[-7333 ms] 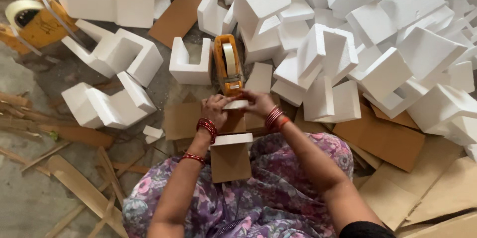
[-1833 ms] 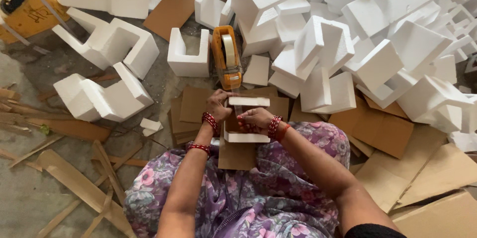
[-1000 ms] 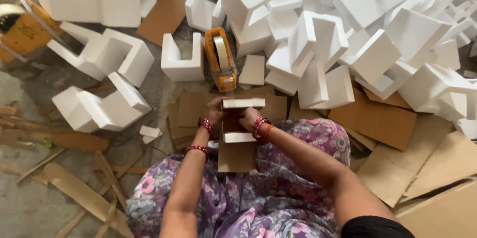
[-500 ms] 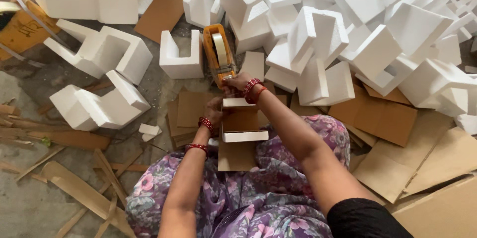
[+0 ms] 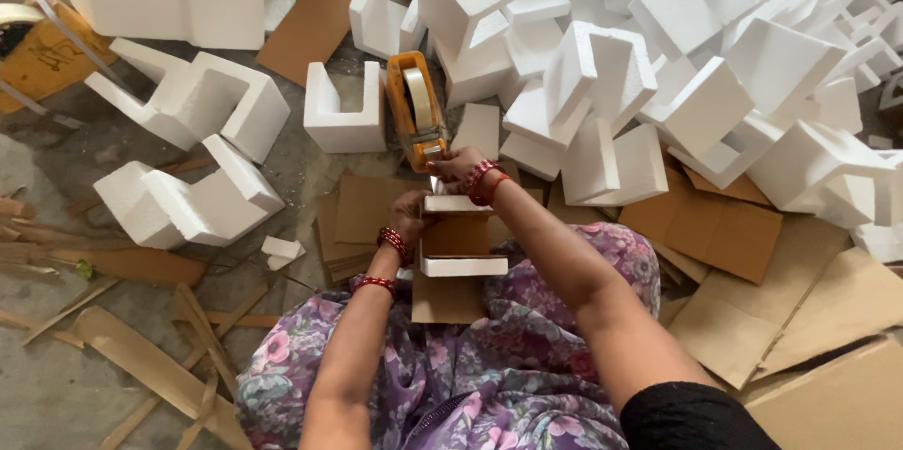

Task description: The person sits on the floor and assembles small cardboard boxes by inserting white foam inserts into them. They repeatedly pick up foam pieces and cardboard, fit the foam into the box, and set the assembled unit aside.

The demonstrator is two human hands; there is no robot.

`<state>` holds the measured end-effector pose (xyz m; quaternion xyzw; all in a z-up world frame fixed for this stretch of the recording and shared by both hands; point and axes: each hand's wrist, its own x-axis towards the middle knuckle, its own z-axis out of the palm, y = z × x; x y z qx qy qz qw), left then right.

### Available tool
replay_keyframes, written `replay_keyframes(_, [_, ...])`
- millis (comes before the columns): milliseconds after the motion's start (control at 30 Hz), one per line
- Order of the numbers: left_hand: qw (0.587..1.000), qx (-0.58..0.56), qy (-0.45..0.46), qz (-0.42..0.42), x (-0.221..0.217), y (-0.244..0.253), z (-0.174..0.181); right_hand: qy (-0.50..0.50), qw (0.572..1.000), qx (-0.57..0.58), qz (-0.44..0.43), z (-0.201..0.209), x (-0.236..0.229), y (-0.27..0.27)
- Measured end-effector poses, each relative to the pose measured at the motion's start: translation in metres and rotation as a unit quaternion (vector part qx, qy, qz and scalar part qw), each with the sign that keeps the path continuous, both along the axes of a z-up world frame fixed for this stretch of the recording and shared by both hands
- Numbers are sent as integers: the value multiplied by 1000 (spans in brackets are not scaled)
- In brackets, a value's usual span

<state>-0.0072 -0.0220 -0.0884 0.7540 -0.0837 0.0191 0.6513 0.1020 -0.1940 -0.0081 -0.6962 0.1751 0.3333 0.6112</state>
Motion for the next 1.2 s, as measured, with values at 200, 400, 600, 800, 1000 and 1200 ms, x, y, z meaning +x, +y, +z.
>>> replay_keyframes(200, [996,74,-45,15,-3,4,7,-28,999,-39,-14,-8,-2,2])
replay_keyframes(400, [996,66,-61,16,-5,-1,11,-59,996,-63,-27,4,-4,10])
replay_keyframes(600, [993,103,-55,12,1,3,10,-118,973,-194,-41,9,-8,19])
replay_keyframes(800, [989,109,-93,40,-4,2,8,-149,889,-403,157,-30,9,17])
replay_keyframes(1000, [972,182,9,152,-15,-9,-6,-160,701,-484,499,-76,20,9])
replay_keyframes(1200, [985,107,-37,133,-15,-12,13,-128,709,-486,495,-90,23,-2])
